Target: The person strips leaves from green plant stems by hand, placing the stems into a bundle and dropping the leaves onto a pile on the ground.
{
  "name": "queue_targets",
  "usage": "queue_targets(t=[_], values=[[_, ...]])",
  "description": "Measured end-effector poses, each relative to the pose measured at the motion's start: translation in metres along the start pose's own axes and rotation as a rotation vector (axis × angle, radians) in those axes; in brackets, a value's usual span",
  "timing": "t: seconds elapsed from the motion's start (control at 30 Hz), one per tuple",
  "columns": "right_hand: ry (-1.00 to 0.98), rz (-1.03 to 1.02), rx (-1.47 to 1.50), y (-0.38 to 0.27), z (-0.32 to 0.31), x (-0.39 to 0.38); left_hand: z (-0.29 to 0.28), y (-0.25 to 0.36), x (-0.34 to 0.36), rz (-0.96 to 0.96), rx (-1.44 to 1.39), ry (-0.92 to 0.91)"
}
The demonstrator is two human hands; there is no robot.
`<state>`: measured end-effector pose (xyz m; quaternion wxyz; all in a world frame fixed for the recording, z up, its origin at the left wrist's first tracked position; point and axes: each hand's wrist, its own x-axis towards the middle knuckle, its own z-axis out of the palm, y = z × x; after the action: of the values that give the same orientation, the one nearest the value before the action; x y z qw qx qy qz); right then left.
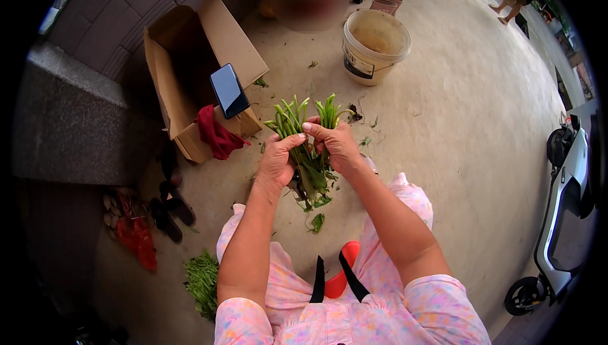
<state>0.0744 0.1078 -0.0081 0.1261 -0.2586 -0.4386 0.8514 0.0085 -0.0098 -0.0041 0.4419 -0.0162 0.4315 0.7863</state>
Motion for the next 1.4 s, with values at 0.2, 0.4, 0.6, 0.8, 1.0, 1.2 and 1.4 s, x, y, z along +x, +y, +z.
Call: queue_targets(t=[0.2, 0.4, 0.6, 0.8, 1.0, 1.2, 1.4], values=[[0.041, 0.022, 0.077, 0.002, 0.005, -0.002, 0.010, 0.000, -0.001, 0.011, -0.031, 0.012], [0.075, 0.000, 0.134, 0.006, 0.008, 0.001, -0.004, -0.007, 0.007, 0.070, -0.054, 0.081], [0.224, -0.064, 0.246, 0.009, 0.003, 0.008, -0.003, 0.000, 0.008, 0.169, -0.113, 0.146], [0.331, -0.100, 0.369, -0.007, -0.002, 0.015, -0.017, 0.017, 0.010, 0.269, -0.239, 0.174], [0.351, -0.107, 0.398, -0.022, -0.017, 0.014, -0.026, 0.033, 0.009, 0.285, -0.300, 0.091], [0.400, -0.161, 0.409, -0.029, -0.039, 0.014, -0.025, 0.051, 0.000, 0.358, -0.452, 0.085], [0.432, -0.206, 0.497, -0.042, -0.053, 0.014, -0.039, 0.055, 0.001, 0.396, -0.450, 0.005]])
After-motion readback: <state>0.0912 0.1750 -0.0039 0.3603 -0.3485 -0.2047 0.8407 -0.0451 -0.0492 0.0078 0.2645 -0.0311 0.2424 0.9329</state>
